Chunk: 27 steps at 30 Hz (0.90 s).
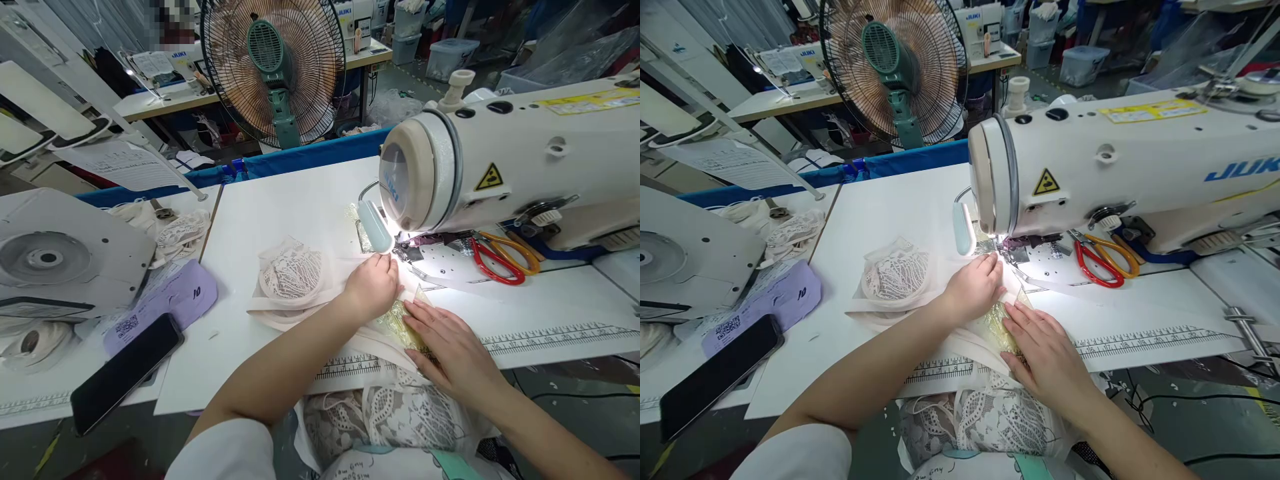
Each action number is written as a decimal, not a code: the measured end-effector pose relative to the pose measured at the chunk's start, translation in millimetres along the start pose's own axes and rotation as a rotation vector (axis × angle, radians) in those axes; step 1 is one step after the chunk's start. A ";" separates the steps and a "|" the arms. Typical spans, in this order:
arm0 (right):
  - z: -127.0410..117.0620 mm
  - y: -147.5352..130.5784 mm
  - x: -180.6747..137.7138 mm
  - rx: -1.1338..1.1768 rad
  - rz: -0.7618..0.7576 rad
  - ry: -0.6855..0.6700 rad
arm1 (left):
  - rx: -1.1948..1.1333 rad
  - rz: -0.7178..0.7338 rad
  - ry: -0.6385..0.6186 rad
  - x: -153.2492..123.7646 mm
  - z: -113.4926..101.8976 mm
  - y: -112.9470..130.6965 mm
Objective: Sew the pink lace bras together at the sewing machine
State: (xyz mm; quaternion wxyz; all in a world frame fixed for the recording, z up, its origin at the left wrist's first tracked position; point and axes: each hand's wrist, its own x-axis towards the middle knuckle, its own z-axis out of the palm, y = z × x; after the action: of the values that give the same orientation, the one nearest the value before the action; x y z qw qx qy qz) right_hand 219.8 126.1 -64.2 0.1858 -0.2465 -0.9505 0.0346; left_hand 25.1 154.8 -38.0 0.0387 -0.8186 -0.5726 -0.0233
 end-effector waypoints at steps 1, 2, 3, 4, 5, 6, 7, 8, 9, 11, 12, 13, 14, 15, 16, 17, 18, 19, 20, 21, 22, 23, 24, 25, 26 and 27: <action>0.0 0.0 0.0 0.000 -0.002 0.000 | 0.001 -0.001 -0.003 0.1 -0.3 0.2; -0.2 0.1 0.0 0.000 -0.002 -0.002 | 0.002 -0.002 -0.007 0.1 -0.5 0.4; -0.3 0.1 0.0 0.001 0.000 -0.005 | 0.002 -0.003 -0.012 0.0 -0.7 0.5; -0.5 0.3 0.0 0.002 0.001 -0.008 | 0.002 -0.004 -0.014 -0.1 -0.8 0.5; -0.6 0.4 0.1 0.002 0.000 -0.011 | 0.000 -0.004 -0.013 -0.2 -0.7 0.5; -0.7 0.6 0.1 0.001 -0.003 -0.012 | -0.004 -0.005 -0.009 -0.3 -0.5 0.2; -0.7 0.8 0.1 -0.001 -0.006 -0.012 | -0.008 -0.006 -0.004 -0.3 -0.1 -0.3; -0.6 0.9 0.1 -0.002 -0.007 -0.013 | -0.014 -0.009 0.000 -0.1 0.4 -1.0; -0.4 1.1 0.1 -0.003 -0.007 -0.014 | -0.022 -0.015 0.001 0.2 1.1 -2.0; 0.0 1.4 -0.2 0.000 -0.002 -0.016 | -0.037 -0.027 -0.005 1.7 2.4 -4.7; 0.1 1.5 -0.5 0.002 -0.001 -0.019 | -0.043 -0.029 -0.009 2.7 3.0 -6.4; 0.3 1.6 -0.8 0.004 0.001 -0.023 | -0.046 -0.027 -0.013 3.8 3.6 -8.3; 0.3 1.6 -1.2 0.006 0.002 -0.027 | -0.045 -0.020 -0.016 4.8 4.0 -10.5; 0.3 1.6 -1.5 0.008 0.002 -0.029 | -0.040 -0.009 -0.018 5.6 4.4 -12.9; 0.2 1.5 -1.7 0.008 0.002 -0.030 | -0.032 0.003 -0.018 6.1 4.5 -15.3; 0.1 1.5 -1.9 0.007 0.002 -0.027 | -0.020 0.015 -0.017 6.1 4.4 -17.7; 0.0 1.5 -1.9 0.007 0.001 -0.022 | -0.006 0.024 -0.014 5.7 4.1 -19.8; -0.1 1.4 -1.9 0.006 0.001 -0.019 | 0.011 0.034 -0.006 4.7 3.4 -21.4; -0.2 1.4 -1.7 0.006 0.000 -0.015 | 0.031 0.046 0.009 3.4 2.3 -22.4; -0.3 1.3 -1.5 0.005 0.000 -0.012 | 0.049 0.069 0.033 1.7 1.1 -22.5; -0.4 1.2 -1.3 0.005 -0.002 -0.010 | 0.064 0.109 0.063 -0.3 -0.2 -21.7; -0.4 1.1 -1.2 0.006 -0.003 -0.007 | 0.072 0.166 0.097 -2.3 -1.5 -20.0; -0.3 1.0 -1.1 0.006 -0.003 -0.005 | 0.074 0.229 0.130 -4.5 -2.6 -17.5; -0.2 1.0 -1.1 0.008 -0.002 -0.002 | 0.070 0.288 0.156 -6.7 -3.3 -14.3; 0.0 1.0 -1.2 0.010 0.001 0.000 | 0.065 0.332 0.175 -8.8 -3.7 -10.8; 0.2 1.2 -1.4 0.013 0.005 0.000 | 0.061 0.354 0.187 -10.9 -3.7 -7.5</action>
State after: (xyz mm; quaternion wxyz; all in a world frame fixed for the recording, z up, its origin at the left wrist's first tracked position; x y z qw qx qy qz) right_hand 221.4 126.5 -65.1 0.1873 -0.2475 -0.9497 0.0410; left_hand 14.4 146.8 -35.0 0.1201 -0.8992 -0.4141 -0.0746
